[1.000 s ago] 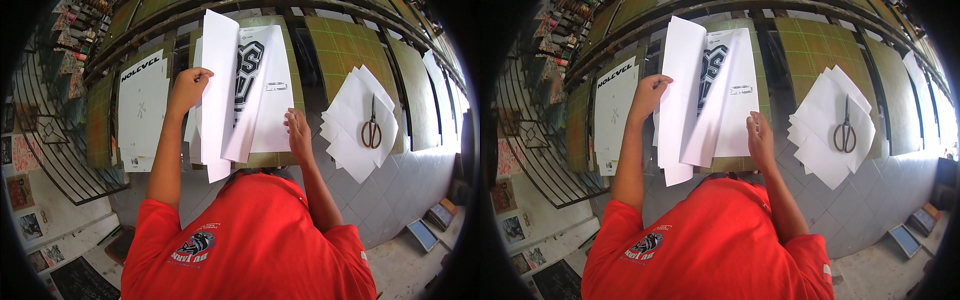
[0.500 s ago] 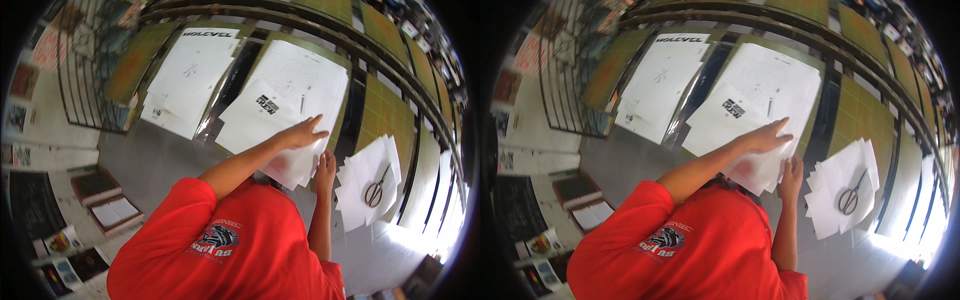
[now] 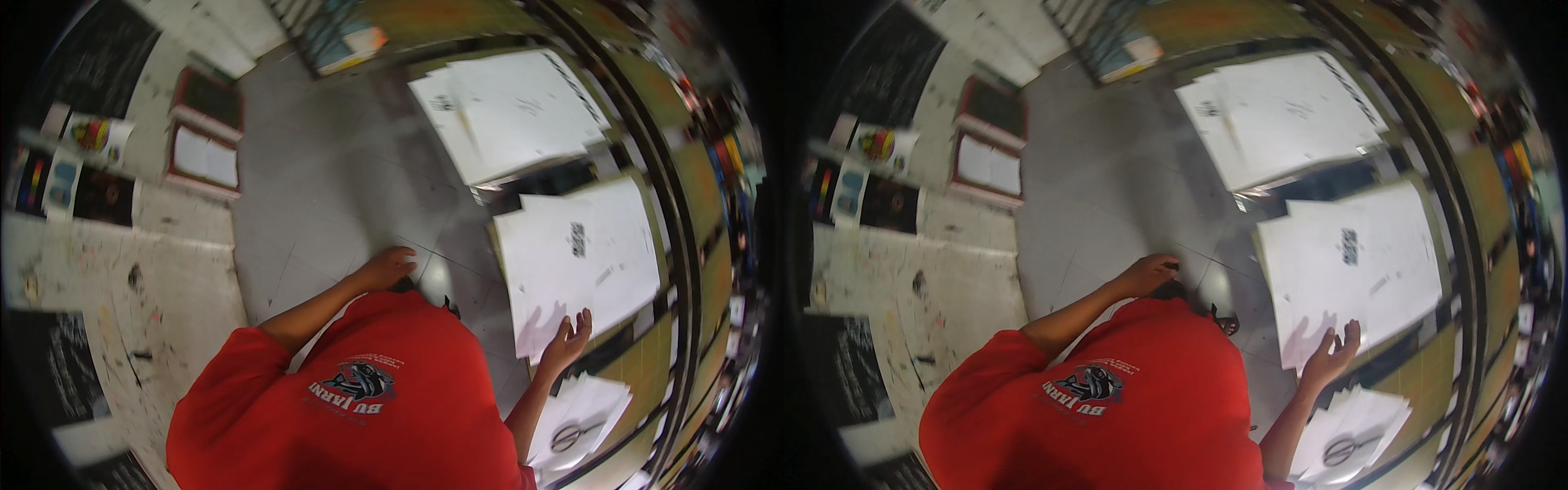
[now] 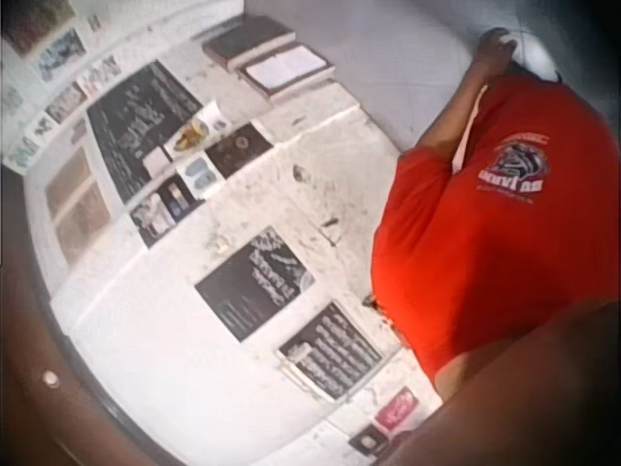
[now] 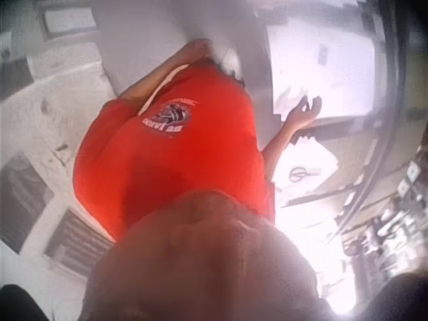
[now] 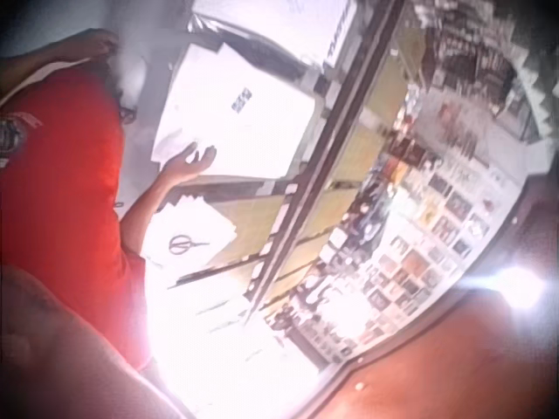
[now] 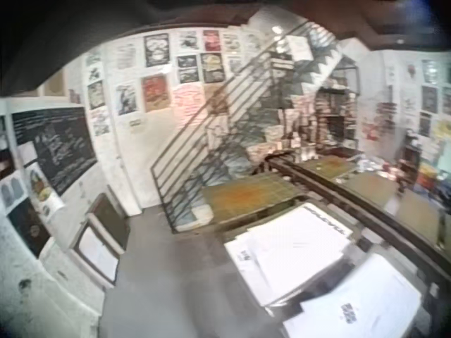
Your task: The person organizes and aligns various printed artwork sheets on a production table, using masking tape to secure some of the papers.
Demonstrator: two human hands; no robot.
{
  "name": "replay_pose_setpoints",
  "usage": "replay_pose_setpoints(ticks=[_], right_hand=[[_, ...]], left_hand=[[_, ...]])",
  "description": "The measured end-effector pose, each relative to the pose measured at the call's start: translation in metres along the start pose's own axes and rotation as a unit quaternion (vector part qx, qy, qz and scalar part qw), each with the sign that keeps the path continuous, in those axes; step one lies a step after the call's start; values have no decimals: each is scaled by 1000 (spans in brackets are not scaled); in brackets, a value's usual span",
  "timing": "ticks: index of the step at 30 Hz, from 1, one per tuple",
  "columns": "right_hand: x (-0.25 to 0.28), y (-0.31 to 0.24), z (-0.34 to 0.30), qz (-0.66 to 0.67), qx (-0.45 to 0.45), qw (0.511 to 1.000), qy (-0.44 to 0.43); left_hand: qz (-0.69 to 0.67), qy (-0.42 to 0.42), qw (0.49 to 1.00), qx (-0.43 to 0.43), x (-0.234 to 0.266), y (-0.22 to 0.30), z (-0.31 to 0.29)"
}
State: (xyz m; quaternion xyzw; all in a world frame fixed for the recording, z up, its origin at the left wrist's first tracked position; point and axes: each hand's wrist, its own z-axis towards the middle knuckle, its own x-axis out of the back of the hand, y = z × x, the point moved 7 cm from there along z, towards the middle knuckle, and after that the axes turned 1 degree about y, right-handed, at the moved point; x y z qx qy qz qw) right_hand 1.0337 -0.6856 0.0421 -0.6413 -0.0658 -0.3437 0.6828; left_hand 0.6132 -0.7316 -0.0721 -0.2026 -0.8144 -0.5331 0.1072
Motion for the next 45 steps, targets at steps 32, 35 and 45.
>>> replay_pose_setpoints(ticks=[32,35,45], right_hand=[[-667,-294,-159,-153,291,637,-697],[-711,-330,-136,-197,281,609,-715],[-868,-418,-26,-130,377,651,-646]], left_hand=[[-105,210,906,352,287,-449,-100],[-154,267,875,375,314,-456,-92],[-283,374,792,391,416,-488,-53]])
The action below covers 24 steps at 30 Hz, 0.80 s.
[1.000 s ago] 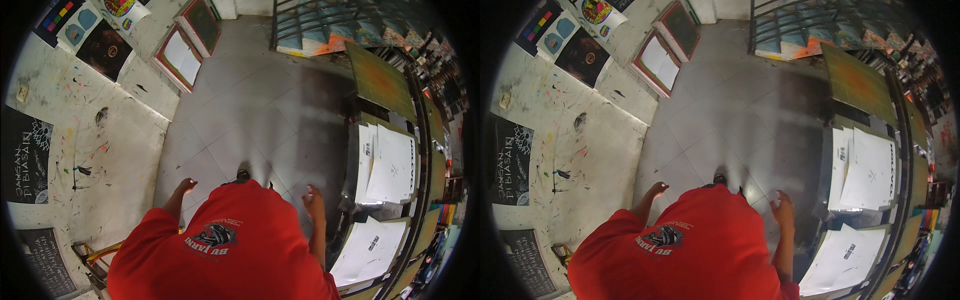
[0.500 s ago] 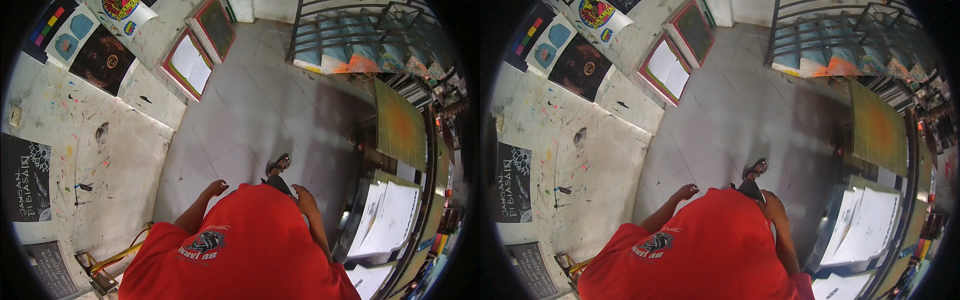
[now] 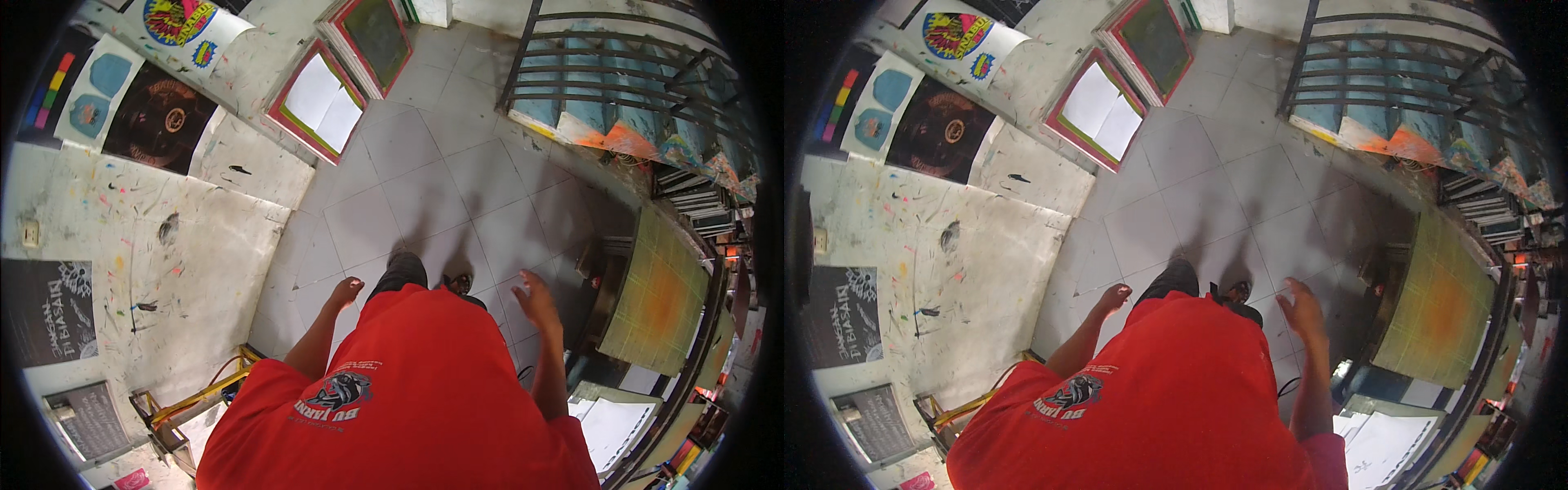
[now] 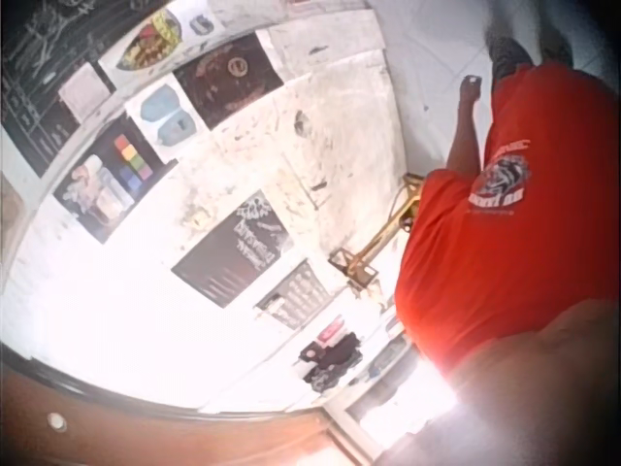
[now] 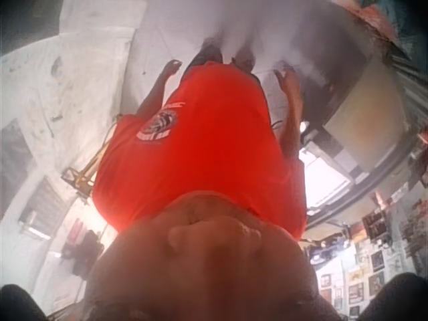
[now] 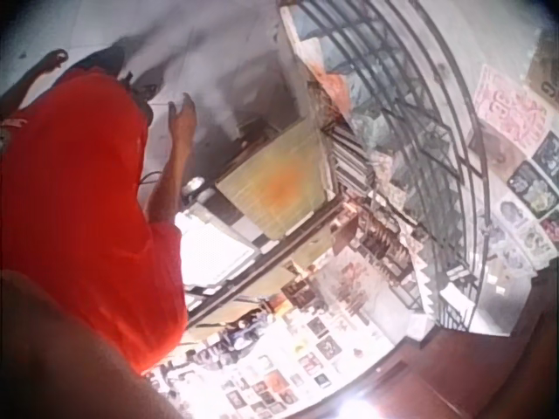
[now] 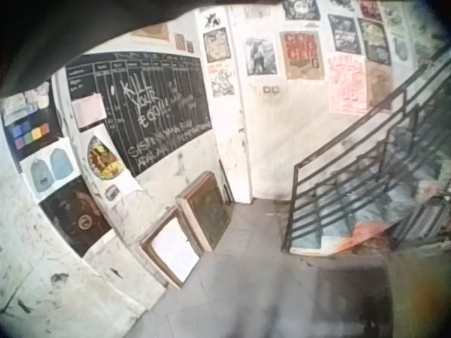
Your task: The person organizes and aligns various printed artwork sheets on a production table, using masking tape to secure some of the papers.
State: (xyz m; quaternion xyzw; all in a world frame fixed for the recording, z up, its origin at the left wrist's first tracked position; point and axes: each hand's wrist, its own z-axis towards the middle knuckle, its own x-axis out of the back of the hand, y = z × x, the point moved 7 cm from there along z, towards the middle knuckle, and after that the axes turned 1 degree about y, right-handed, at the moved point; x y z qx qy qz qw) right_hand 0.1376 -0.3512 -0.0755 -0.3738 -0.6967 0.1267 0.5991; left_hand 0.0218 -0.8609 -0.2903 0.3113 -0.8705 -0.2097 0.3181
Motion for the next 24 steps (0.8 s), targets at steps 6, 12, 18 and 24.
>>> replay_pose_setpoints(ticks=[6,12,18,24], right_hand=[[36,2,45,12,-67,996,59],[13,-16,71,20,-189,982,9],[-7,-37,35,154,-330,926,96],[-38,-32,-51,158,-459,856,178]], left_hand=[[39,-107,985,-127,-26,48,65],[212,-207,940,-170,24,88,220],[172,-139,975,10,132,252,347],[144,-170,972,-77,101,411,454]])
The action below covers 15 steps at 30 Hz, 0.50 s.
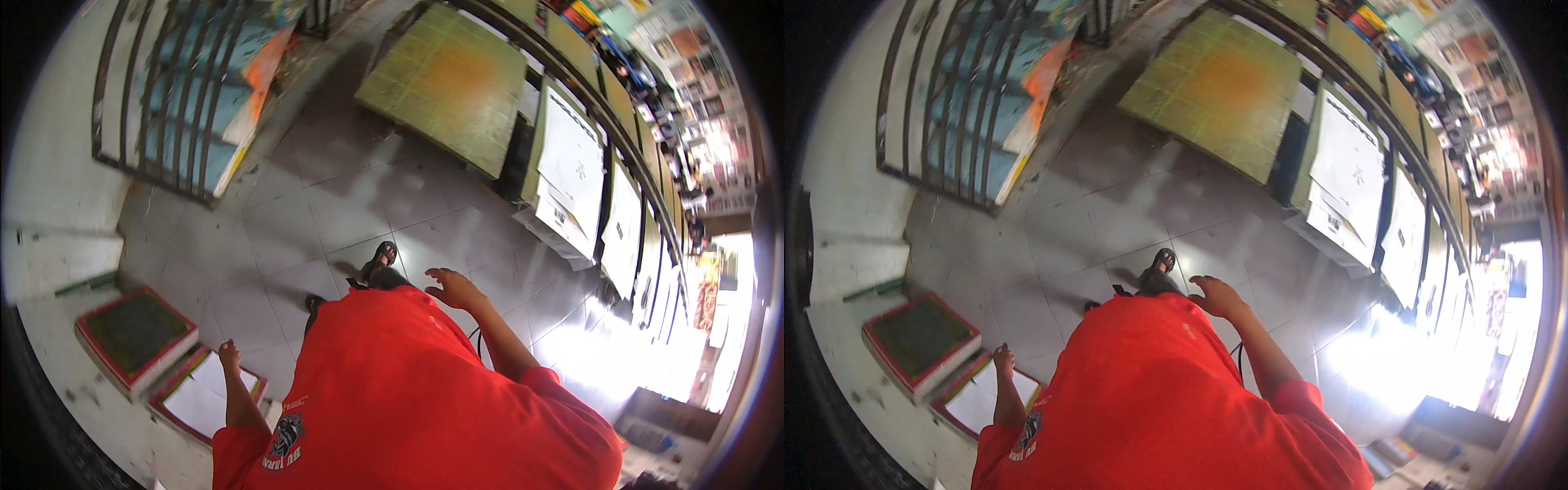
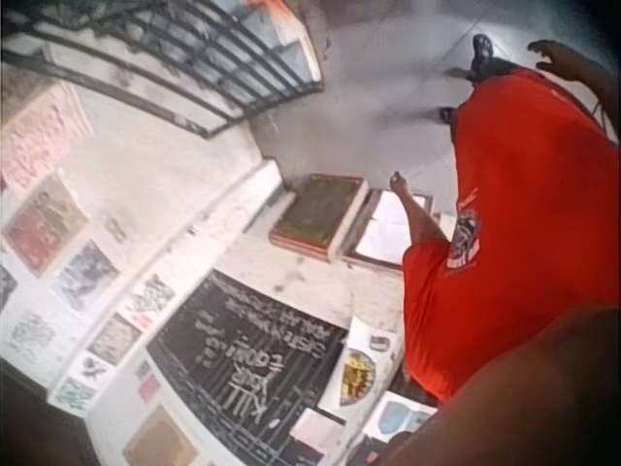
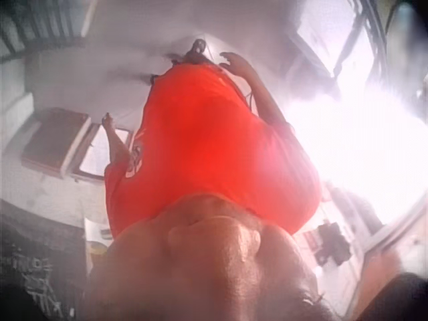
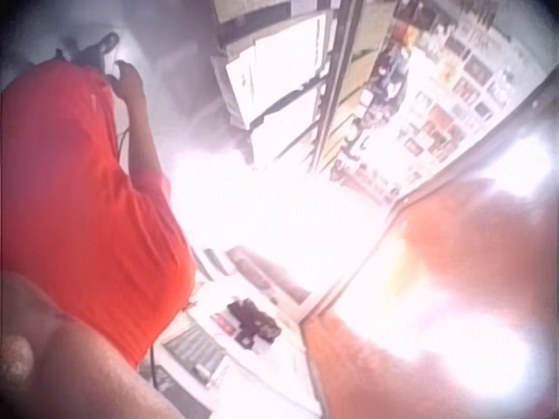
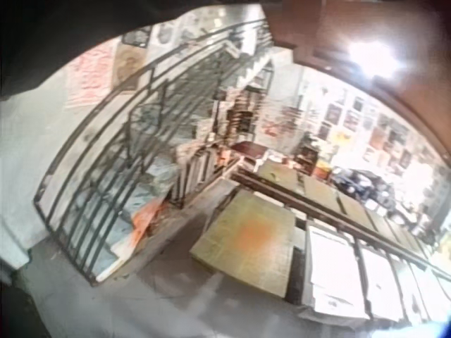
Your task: The person organizes and aligns various printed artwork sheets on a production table, using masking tape to secure some of the papers.
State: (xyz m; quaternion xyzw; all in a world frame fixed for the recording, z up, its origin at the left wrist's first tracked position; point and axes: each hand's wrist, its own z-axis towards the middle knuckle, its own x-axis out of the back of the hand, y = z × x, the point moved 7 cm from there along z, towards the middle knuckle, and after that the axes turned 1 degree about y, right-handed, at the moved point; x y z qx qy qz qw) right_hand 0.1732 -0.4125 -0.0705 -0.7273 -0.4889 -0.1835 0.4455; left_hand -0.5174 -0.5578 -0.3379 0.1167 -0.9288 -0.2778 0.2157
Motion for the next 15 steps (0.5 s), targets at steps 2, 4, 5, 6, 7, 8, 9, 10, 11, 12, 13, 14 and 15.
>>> replay_pose_setpoints(ticks=[2,4,5,6,7,8,9,10,11,12,13,14,15], right_hand=[[8,30,-13,39,-50,998,25],[15,50,-17,56,-83,994,45],[18,60,-15,57,-90,993,53],[23,70,-10,59,-96,992,61],[28,77,-5,65,-93,991,65],[33,84,0,73,-92,991,69],[37,87,8,80,-88,990,70],[44,88,11,86,-75,989,93],[54,89,14,93,-65,987,114],[67,92,16,96,-53,985,135],[85,98,15,136,-51,974,172],[103,103,13,176,-47,961,208],[121,109,10,214,-44,945,243]], left_hand=[[-8,-18,999,-29,-31,48,32],[11,-74,994,-85,-104,104,22],[43,-68,994,-73,-138,123,14],[75,-60,993,-62,-174,142,4],[80,-98,989,-80,-218,163,-11],[87,-138,982,-97,-261,182,-29],[124,-197,961,-152,-301,204,-54],[167,-260,930,-201,-339,225,-81],[205,-287,913,-206,-369,240,-103],[240,-312,895,-211,-397,257,-124],[270,-335,876,-217,-418,269,-135],[297,-326,865,-239,-428,278,-134],[323,-318,853,-261,-433,283,-128]])
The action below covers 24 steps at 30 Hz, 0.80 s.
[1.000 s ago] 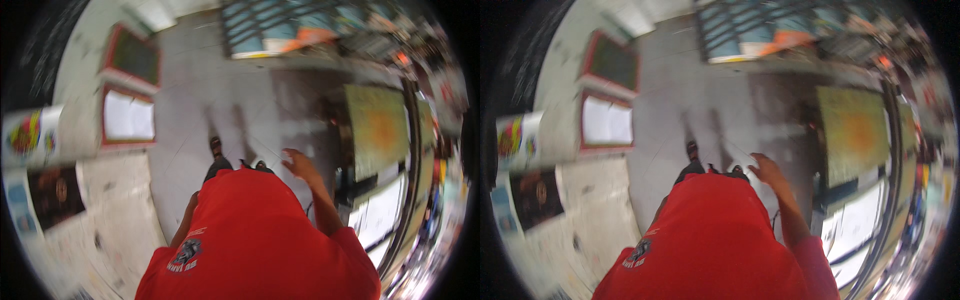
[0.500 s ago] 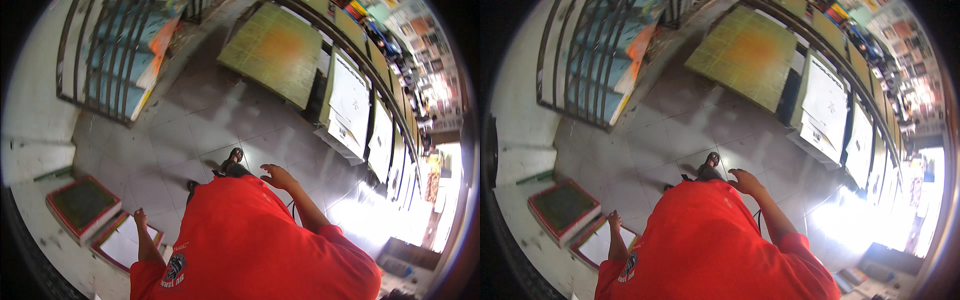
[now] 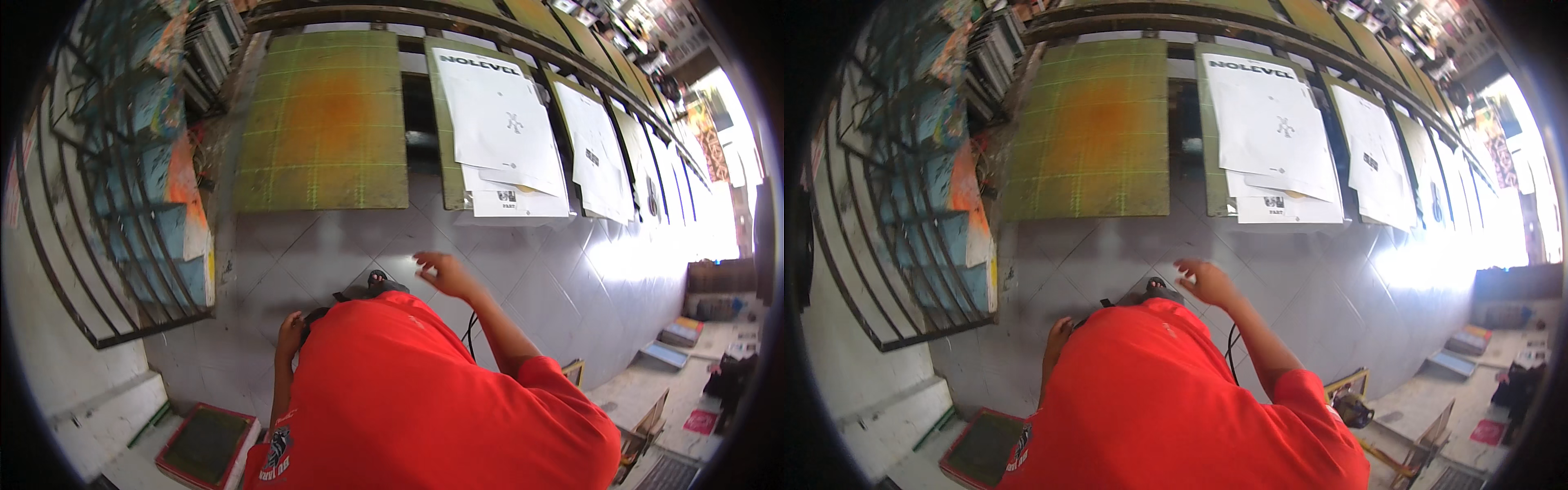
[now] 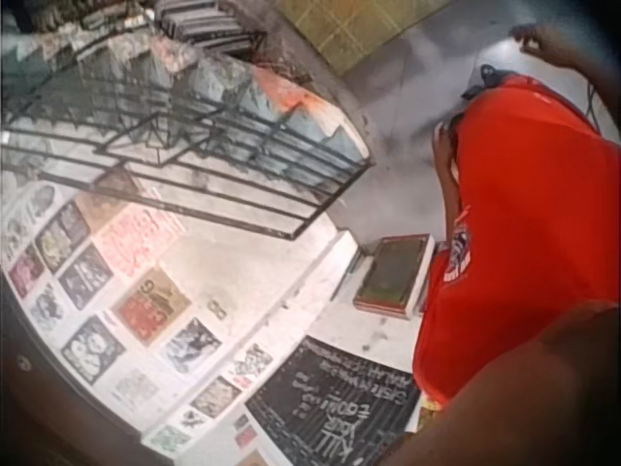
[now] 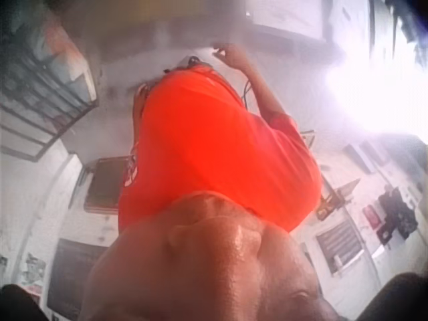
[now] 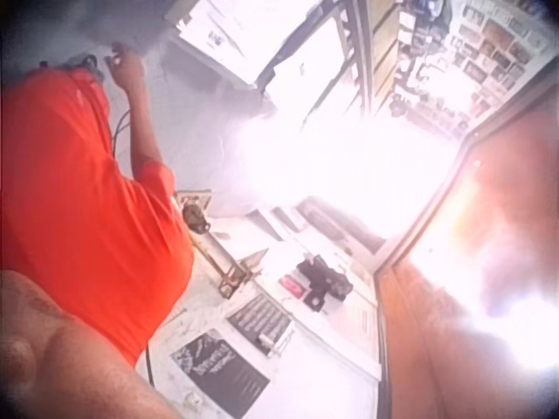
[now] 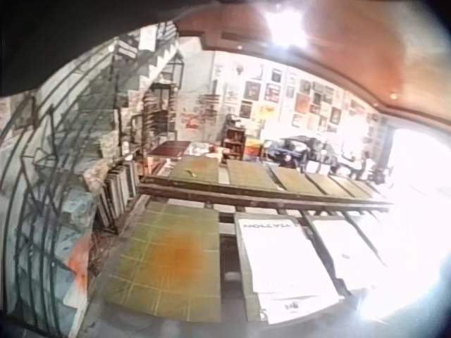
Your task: The person organizes and aligns various printed artwork sheets on a production table, using masking tape to secure some of the papers.
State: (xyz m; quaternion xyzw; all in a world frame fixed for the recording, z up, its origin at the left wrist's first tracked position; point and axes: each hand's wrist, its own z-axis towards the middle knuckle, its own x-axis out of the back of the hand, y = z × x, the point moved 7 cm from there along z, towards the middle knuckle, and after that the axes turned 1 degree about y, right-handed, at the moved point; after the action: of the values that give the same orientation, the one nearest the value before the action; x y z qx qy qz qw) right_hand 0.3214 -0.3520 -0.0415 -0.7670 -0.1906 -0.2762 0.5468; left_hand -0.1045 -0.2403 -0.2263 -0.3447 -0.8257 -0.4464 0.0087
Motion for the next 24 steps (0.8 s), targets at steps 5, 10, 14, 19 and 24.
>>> replay_pose_setpoints(ticks=[5,10,14,19,24], right_hand=[[137,64,-10,80,-111,923,360],[222,118,-32,-39,-220,831,509],[257,141,-31,-161,-253,816,494],[285,135,-18,-212,-250,840,432],[313,170,-13,-204,-267,825,454]], left_hand=[[107,26,993,-48,53,-3,40],[7,79,992,-98,111,95,54],[56,24,950,-305,92,249,73],[151,-64,886,-433,-20,431,57],[221,-115,844,-476,-188,503,75]])
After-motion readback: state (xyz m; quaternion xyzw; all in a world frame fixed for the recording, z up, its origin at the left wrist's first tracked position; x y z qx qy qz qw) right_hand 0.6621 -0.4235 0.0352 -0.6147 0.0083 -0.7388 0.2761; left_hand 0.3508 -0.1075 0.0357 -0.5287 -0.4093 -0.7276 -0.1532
